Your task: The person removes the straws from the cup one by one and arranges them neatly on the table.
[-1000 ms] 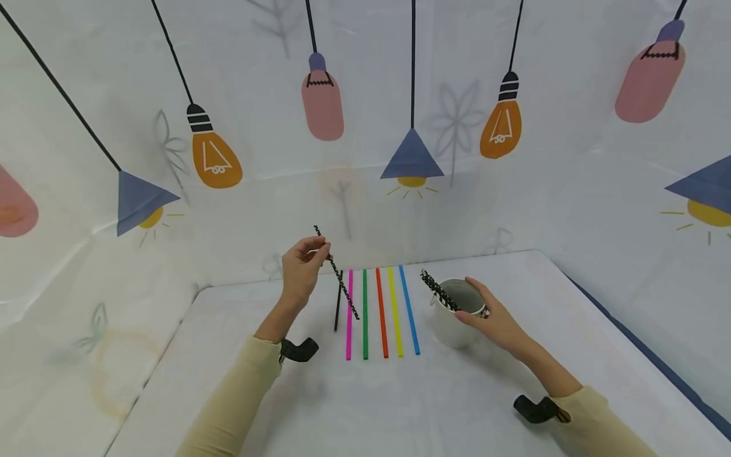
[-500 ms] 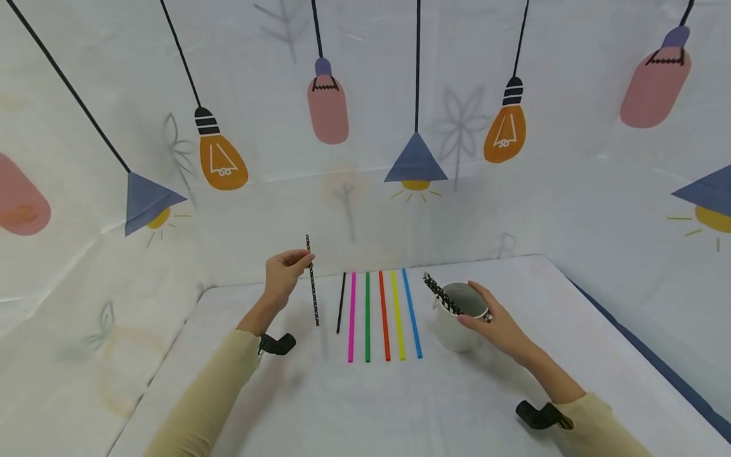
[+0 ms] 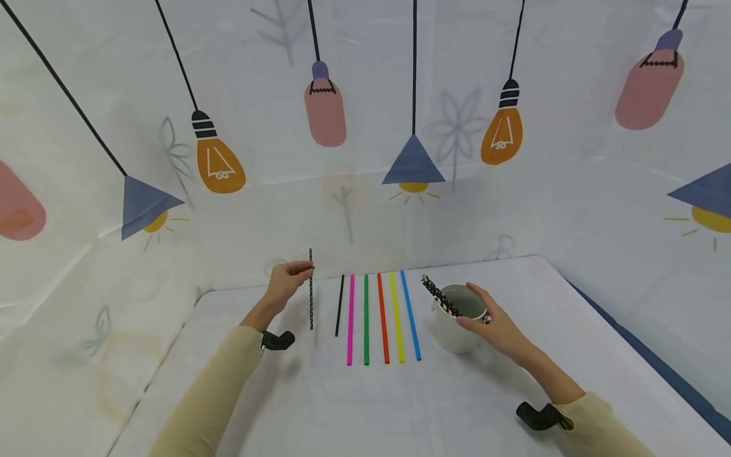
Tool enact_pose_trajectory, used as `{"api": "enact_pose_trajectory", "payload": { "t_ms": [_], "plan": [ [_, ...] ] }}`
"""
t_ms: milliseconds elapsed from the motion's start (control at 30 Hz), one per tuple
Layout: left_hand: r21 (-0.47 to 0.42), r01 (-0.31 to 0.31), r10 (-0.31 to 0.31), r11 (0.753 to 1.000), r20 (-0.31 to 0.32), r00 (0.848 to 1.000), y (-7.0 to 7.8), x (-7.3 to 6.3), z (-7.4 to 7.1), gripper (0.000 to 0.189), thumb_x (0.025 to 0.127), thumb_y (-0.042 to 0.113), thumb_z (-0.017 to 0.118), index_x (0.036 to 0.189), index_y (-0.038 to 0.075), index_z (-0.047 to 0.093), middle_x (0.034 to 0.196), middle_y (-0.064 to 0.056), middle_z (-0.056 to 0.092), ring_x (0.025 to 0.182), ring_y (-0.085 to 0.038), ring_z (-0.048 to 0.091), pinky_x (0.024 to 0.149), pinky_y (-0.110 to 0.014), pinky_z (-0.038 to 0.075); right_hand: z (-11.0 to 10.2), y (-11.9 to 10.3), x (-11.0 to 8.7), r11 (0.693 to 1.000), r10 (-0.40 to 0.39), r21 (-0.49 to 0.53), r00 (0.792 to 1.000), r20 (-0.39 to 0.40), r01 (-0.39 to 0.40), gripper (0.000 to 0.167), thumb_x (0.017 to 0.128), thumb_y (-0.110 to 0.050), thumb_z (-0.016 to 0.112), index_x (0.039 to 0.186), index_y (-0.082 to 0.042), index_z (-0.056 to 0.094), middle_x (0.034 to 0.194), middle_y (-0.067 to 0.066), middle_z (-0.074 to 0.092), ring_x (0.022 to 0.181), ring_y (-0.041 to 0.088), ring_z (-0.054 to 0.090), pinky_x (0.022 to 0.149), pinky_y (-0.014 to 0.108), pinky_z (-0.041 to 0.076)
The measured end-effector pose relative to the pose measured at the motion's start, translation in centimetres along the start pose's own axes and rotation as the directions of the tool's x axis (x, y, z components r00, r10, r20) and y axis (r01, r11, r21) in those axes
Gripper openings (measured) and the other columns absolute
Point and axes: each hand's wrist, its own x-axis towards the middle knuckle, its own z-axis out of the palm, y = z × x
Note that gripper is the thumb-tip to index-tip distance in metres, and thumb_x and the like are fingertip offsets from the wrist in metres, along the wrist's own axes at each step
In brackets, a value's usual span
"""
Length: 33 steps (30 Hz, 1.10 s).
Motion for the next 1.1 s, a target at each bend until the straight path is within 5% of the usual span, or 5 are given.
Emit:
{"api": "enact_pose_trajectory", "payload": {
  "t_ms": [200,467,900,1100],
  "plan": [
    [0.014,0.021,-0.021,1.0,0.008,1.0,-1.2,0.6,0.5,0.039,0.096,0.011,0.063,0.13,-0.007,0.056,0.125,-0.02,0.06,0.116,-0.03,0.055,0.103,-0.049,0.038,0.0,-0.3,0.0,1.0,-0.007,-0.002,1.0,-0.011,0.007,0.083,0.093,-0.037,0.066,0.156,-0.02,0.015,0.156,0.019,0.019,0.137,0.047,0.022,0.095,0.069,0.033],
    [0.09,0.052,-0.058,0.995,0.061,0.996,-2.8,1.7,1.9,0.036,0.096,0.009,0.063,0.129,-0.006,0.058,0.124,-0.018,0.062,0.116,-0.029,0.056,0.101,-0.045,0.041,-0.3,-0.4,-0.1,1.0,0.009,-0.014,1.0,-0.019,-0.009,0.084,0.093,-0.037,0.066,0.157,-0.02,0.014,0.156,0.02,0.019,0.137,0.048,0.022,0.095,0.07,0.033],
    [0.175,0.113,-0.121,0.978,0.033,0.992,-4.4,2.2,3.1,0.033,0.094,0.01,0.066,0.124,-0.002,0.063,0.123,-0.017,0.062,0.114,-0.031,0.057,0.1,-0.048,0.041,0.2,-0.1,-0.1,1.0,0.008,-0.007,1.0,-0.02,-0.009,0.084,0.093,-0.036,0.067,0.156,-0.019,0.015,0.156,0.02,0.019,0.137,0.048,0.022,0.095,0.071,0.033],
    [0.182,0.101,-0.11,0.978,0.038,0.993,-5.2,2.7,3.3,0.03,0.093,0.011,0.068,0.121,-0.001,0.066,0.119,-0.016,0.064,0.109,-0.028,0.059,0.09,-0.04,0.047,0.3,-0.4,0.0,1.0,-0.001,-0.007,1.0,-0.019,0.0,0.084,0.093,-0.033,0.067,0.156,-0.018,0.015,0.156,0.021,0.019,0.137,0.048,0.023,0.094,0.07,0.034]
  ]
}}
